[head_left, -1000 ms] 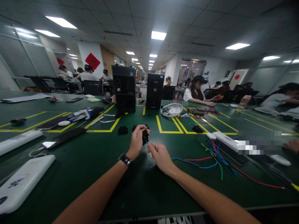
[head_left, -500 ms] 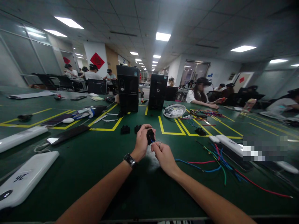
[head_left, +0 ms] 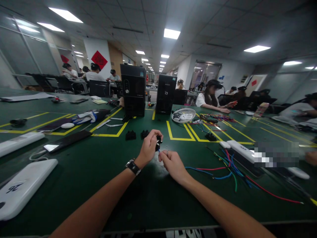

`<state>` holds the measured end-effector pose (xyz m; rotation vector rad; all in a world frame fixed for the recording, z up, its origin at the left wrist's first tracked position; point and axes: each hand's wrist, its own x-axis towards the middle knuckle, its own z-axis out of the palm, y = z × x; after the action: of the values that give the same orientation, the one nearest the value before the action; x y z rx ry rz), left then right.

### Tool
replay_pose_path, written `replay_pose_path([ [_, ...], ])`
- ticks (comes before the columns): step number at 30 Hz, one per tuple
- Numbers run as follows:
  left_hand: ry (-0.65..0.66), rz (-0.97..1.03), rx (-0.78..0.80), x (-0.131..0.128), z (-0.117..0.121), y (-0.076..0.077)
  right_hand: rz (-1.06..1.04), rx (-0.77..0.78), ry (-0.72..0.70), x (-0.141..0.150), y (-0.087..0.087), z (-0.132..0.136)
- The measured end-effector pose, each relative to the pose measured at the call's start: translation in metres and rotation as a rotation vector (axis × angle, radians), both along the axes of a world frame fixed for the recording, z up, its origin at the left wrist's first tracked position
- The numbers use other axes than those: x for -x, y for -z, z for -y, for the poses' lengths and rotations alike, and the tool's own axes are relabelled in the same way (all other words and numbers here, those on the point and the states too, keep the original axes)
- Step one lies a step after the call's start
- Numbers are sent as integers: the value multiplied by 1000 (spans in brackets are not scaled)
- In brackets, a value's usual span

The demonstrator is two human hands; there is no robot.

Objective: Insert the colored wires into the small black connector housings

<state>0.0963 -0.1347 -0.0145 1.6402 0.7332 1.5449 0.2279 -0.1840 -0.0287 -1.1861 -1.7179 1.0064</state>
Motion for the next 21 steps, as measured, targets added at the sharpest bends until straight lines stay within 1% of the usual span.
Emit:
replay_pose_path([
  [4, 0, -17, 44, 4, -8, 6, -32, 18, -2, 1, 1, -3],
  [9, 28, 113, 111, -8, -6, 7, -39, 9, 24, -2, 1, -3],
  [11, 36, 106, 137, -8, -7, 8, -39, 9, 13, -2, 1, -3],
  [14, 5, 87, 163, -6, -11, 11, -45, 19, 22, 0, 1, -5],
  [17, 11, 181, 200, -11, -13, 14, -43, 17, 49, 1, 3, -4],
  [19, 29, 261, 237, -16, -11, 16, -35, 1, 41, 1, 3, -2],
  [21, 22, 267, 258, -18, -10, 18, -22, -15, 24, 2, 3, 0],
])
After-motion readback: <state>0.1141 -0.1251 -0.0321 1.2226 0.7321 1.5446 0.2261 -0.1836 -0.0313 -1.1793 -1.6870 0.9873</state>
